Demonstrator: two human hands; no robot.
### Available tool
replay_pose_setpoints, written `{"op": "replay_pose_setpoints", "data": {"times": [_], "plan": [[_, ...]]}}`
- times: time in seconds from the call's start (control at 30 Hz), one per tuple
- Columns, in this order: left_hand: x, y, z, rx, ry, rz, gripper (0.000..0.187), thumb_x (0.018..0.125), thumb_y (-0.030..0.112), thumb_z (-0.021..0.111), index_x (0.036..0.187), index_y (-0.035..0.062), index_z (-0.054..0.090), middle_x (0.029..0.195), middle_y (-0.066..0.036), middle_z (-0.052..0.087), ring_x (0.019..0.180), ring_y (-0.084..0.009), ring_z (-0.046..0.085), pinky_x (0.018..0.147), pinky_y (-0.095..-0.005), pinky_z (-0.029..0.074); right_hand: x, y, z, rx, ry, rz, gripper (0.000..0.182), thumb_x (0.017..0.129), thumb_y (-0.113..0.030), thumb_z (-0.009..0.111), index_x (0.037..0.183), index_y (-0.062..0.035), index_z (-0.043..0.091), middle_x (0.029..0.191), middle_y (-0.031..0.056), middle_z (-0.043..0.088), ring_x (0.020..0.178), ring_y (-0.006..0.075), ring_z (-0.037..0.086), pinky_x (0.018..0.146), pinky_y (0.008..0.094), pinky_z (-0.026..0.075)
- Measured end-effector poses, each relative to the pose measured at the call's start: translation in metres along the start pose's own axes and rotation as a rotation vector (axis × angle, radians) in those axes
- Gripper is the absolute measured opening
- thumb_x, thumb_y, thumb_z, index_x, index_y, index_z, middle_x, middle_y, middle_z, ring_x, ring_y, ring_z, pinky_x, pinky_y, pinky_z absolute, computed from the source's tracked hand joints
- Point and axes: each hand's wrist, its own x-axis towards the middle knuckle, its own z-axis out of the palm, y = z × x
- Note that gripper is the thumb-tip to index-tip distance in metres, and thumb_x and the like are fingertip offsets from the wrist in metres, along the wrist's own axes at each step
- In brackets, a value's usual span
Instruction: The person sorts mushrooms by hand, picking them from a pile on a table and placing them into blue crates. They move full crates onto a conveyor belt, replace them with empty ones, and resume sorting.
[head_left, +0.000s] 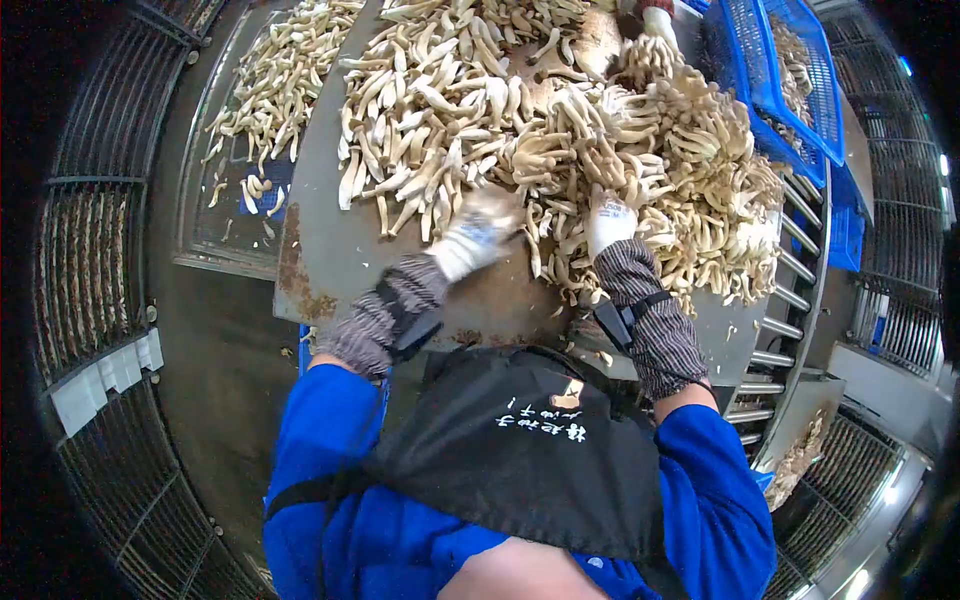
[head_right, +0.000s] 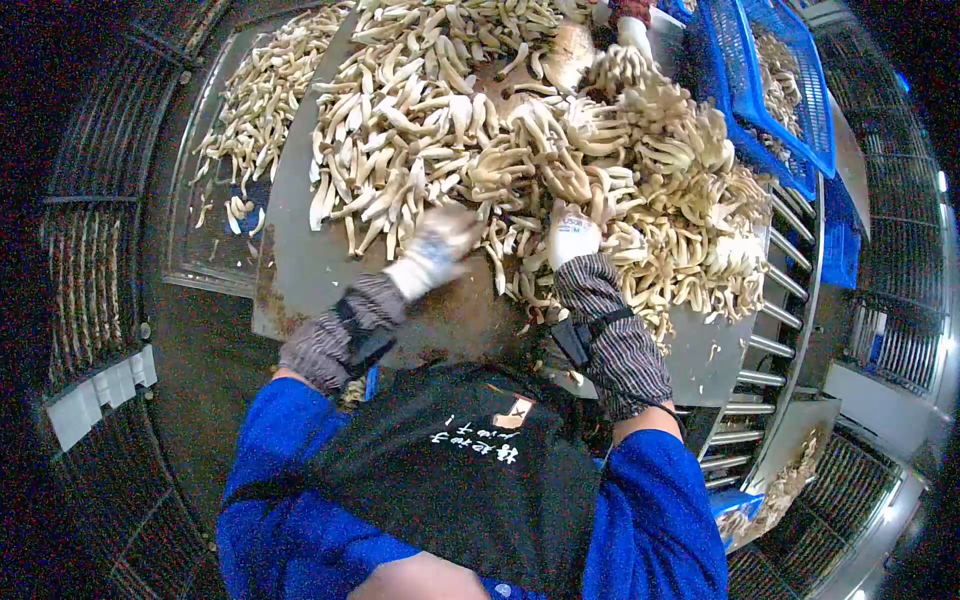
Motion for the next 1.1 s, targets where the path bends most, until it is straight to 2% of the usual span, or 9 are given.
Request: {"op": "replay_pose_setpoints", "data": {"times": [0.1, 0.37, 0.43, 0.5, 0.6, 0.7, 0.9, 1.0, 1.1], "plan": [[0.045, 0.049, 0.017, -0.027, -0.391, -0.292, 0.039, 0.079, 0.035, 0.064, 0.103, 0.0049, 0.058, 0.09, -0.011, 0.065, 0.087, -0.0246, 0.064, 0.071, -0.0404, 0.051, -0.009, 0.005, -0.002, 0.272, 0.068, 0.03, 0.035, 0.084, -0.019, 0.053, 0.113, 0.0005, 0.056, 0.097, 0.0194, 0.064, 0.089, 0.0326, 0.064, 0.074, 0.0432, 0.052], [0.022, 0.042, 0.043, -0.116, -0.226, -0.375, 0.018, 0.08, 0.019, 0.059, 0.089, 0.0034, 0.059, 0.075, -0.012, 0.065, 0.068, -0.0256, 0.064, 0.06, -0.0379, 0.049, -0.081, 0.039, 0.004, 1.21, 0.326, 0.282, 0.036, 0.09, -0.021, 0.061, 0.116, 0.003, 0.055, 0.103, 0.0158, 0.063, 0.095, 0.0213, 0.059, 0.082, 0.0308, 0.049], [0.018, 0.042, 0.039, -0.612, 0.14, -0.558, 0.022, 0.084, 0.022, 0.06, 0.096, 0.0039, 0.058, 0.076, -0.011, 0.063, 0.064, -0.0209, 0.062, 0.058, -0.0336, 0.049, -0.089, 0.023, -0.011, 1.373, 0.384, 0.332, 0.034, 0.089, -0.022, 0.062, 0.11, 0.0042, 0.057, 0.101, 0.0151, 0.063, 0.094, 0.0221, 0.06, 0.081, 0.0312, 0.048], [0.013, 0.055, 0.034, -1.083, 0.025, -0.778, 0.031, 0.09, 0.03, 0.058, 0.107, 0.0041, 0.055, 0.081, -0.009, 0.062, 0.065, -0.0161, 0.06, 0.061, -0.0297, 0.05, -0.095, 0.004, -0.017, 1.382, 0.337, 0.366, 0.033, 0.087, -0.023, 0.063, 0.108, 0.0017, 0.059, 0.096, 0.0161, 0.064, 0.09, 0.0242, 0.061, 0.081, 0.0317, 0.048], [0.005, 0.072, 0.052, -1.814, 0.18, -0.584, 0.052, 0.098, 0.04, 0.042, 0.132, 0.0007, 0.044, 0.129, -0.009, 0.049, 0.116, -0.0188, 0.047, 0.099, -0.0303, 0.037, -0.098, -0.036, -0.04, 0.96, 0.237, -0.03, 0.03, 0.084, -0.025, 0.066, 0.104, -0.0023, 0.062, 0.087, 0.0181, 0.063, 0.079, 0.0291, 0.062, 0.074, 0.0361, 0.05], [0.02, 0.074, 0.067, -2.164, 0.381, -0.87, 0.039, 0.094, 0.035, 0.054, 0.119, 0.0052, 0.055, 0.099, -0.001, 0.063, 0.08, -0.0082, 0.057, 0.069, -0.0232, 0.048, -0.08, -0.023, -0.041, 0.853, 0.371, -0.053, 0.037, 0.085, -0.027, 0.065, 0.11, -0.0004, 0.059, 0.093, 0.0202, 0.063, 0.081, 0.0303, 0.064, 0.07, 0.0361, 0.05], [0.07, 0.093, 0.057, -1.02, 0.184, -0.697, 0.037, 0.082, 0.023, 0.07, 0.108, -0.0006, 0.059, 0.093, -0.009, 0.064, 0.08, -0.0183, 0.059, 0.073, -0.0317, 0.049, -0.03, 0.055, -0.045, 0.264, 0.079, 0.222, 0.041, 0.086, -0.029, 0.057, 0.114, 0.0016, 0.053, 0.108, 0.0229, 0.06, 0.086, 0.0323, 0.064, 0.074, 0.0413, 0.051], [0.088, 0.103, 0.071, -0.635, -0.065, -0.615, 0.048, 0.079, 0.026, 0.071, 0.115, -0.0025, 0.057, 0.098, -0.017, 0.066, 0.087, -0.0257, 0.063, 0.077, -0.034, 0.049, -0.039, 0.071, -0.063, 0.47, -0.133, 0.164, 0.04, 0.082, -0.024, 0.059, 0.11, 0.0032, 0.055, 0.101, 0.0229, 0.064, 0.088, 0.0315, 0.065, 0.076, 0.0416, 0.052], [0.079, 0.068, 0.1, -0.37, -0.18, -0.35, 0.044, 0.081, 0.026, 0.069, 0.115, -0.0015, 0.059, 0.098, -0.021, 0.066, 0.089, -0.0303, 0.065, 0.077, -0.0345, 0.05, -0.025, 0.068, -0.01, 0.747, 0.148, 0.391, 0.039, 0.078, -0.024, 0.059, 0.108, 0.0022, 0.055, 0.098, 0.0225, 0.064, 0.09, 0.0346, 0.064, 0.08, 0.0431, 0.051]]}}
